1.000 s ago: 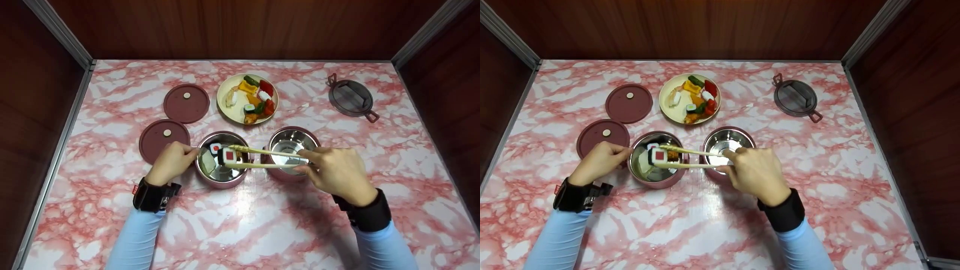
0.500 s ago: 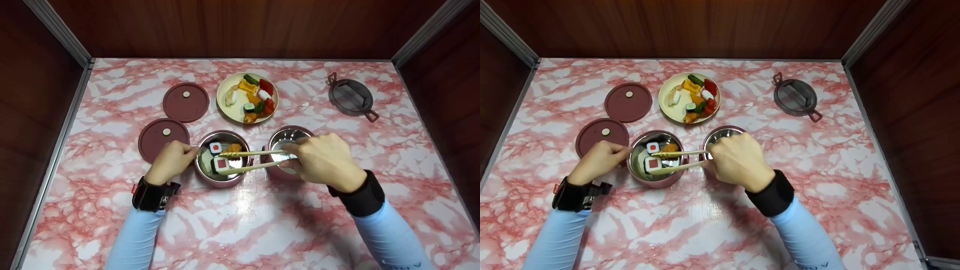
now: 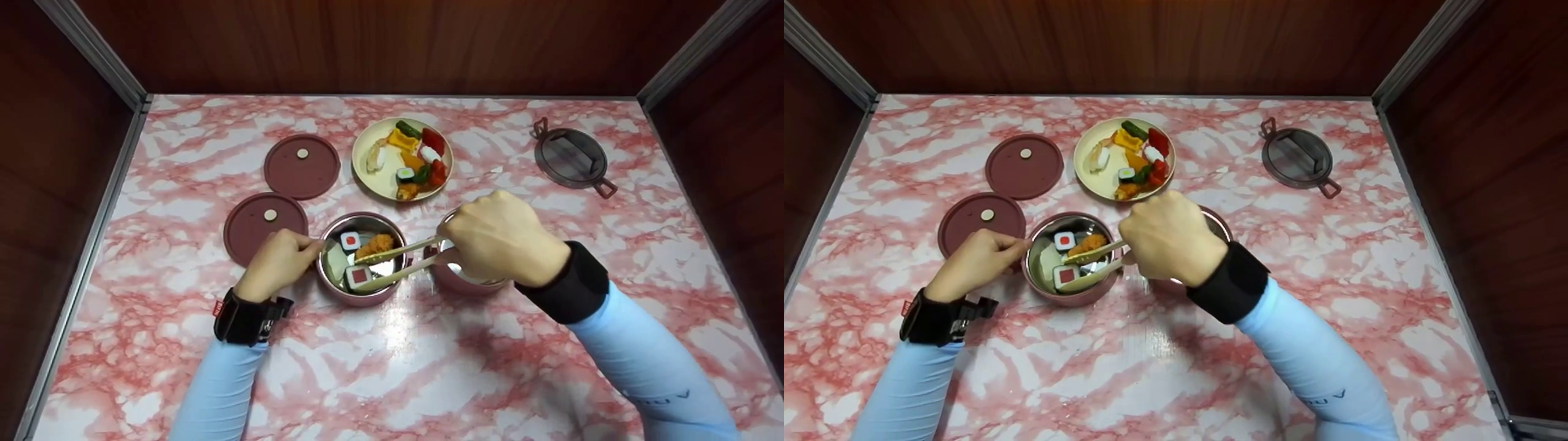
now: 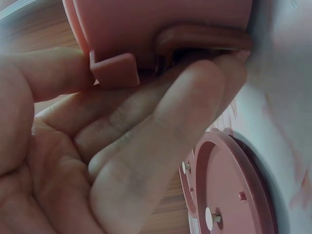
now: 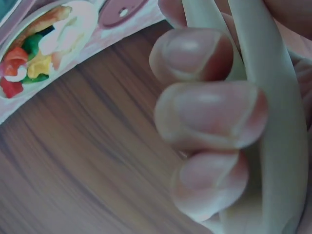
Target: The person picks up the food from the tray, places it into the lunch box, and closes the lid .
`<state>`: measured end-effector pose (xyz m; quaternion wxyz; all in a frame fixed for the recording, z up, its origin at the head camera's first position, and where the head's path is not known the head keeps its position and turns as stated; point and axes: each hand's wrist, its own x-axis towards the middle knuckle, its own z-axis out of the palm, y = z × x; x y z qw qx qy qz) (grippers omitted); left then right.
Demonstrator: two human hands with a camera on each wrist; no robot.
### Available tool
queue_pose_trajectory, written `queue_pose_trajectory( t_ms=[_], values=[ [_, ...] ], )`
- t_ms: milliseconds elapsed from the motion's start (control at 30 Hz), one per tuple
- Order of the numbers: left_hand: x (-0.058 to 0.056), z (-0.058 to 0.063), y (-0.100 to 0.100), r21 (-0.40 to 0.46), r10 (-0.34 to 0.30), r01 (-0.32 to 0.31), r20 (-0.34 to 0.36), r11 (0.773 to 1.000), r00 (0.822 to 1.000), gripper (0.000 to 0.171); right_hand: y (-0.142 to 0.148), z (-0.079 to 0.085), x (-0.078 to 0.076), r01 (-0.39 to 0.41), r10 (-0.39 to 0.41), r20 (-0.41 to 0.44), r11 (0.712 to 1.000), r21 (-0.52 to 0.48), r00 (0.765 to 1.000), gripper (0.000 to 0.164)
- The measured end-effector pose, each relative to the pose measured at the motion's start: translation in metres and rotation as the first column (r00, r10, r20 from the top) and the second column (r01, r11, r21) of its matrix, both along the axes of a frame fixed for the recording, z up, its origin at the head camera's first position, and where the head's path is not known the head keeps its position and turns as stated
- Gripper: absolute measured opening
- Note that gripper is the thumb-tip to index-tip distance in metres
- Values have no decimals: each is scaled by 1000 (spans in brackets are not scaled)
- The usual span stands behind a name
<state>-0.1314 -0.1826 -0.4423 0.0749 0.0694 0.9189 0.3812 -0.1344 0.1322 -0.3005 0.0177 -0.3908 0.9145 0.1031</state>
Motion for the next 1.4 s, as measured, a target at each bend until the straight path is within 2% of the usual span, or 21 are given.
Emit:
queue_pose_trajectory(
  t_ms=[133,400,500,733,967,1100,1200,1267,1400],
  values=[
    [0,0,0,-6,0,0,-2,1000,1000,46,-8,6,-2,9,-12,38,998,63,999,34],
    [1,1,-1,1,-5,5,6,1000,1000,43,-16,18,-7,-35,40,-25,985,169,999,45],
    [1,0,-2,0,0,0,0,1000,1000,41,-23,21,-9,-37,40,-13,980,196,999,46],
    [1,-1,-2,3,7,-7,-5,1000,1000,41,-34,19,-14,-28,15,69,980,198,998,42],
    [0,0,-1,3,2,-2,-3,1000,1000,42,-18,21,-19,31,-52,144,988,149,988,32],
    [0,1,-1,-1,5,-5,-3,1000,1000,43,0,27,-15,62,-68,132,997,49,989,26],
    [-1,1,0,-1,3,-3,-5,1000,1000,43,19,24,-8,64,-56,64,991,-120,996,24],
    [-1,1,0,0,4,-4,-2,1000,1000,44,33,18,-3,47,-49,-6,969,-243,999,28],
    [0,1,0,1,6,-6,12,1000,1000,44,58,-3,8,19,-85,-127,892,-453,988,39]
  ],
)
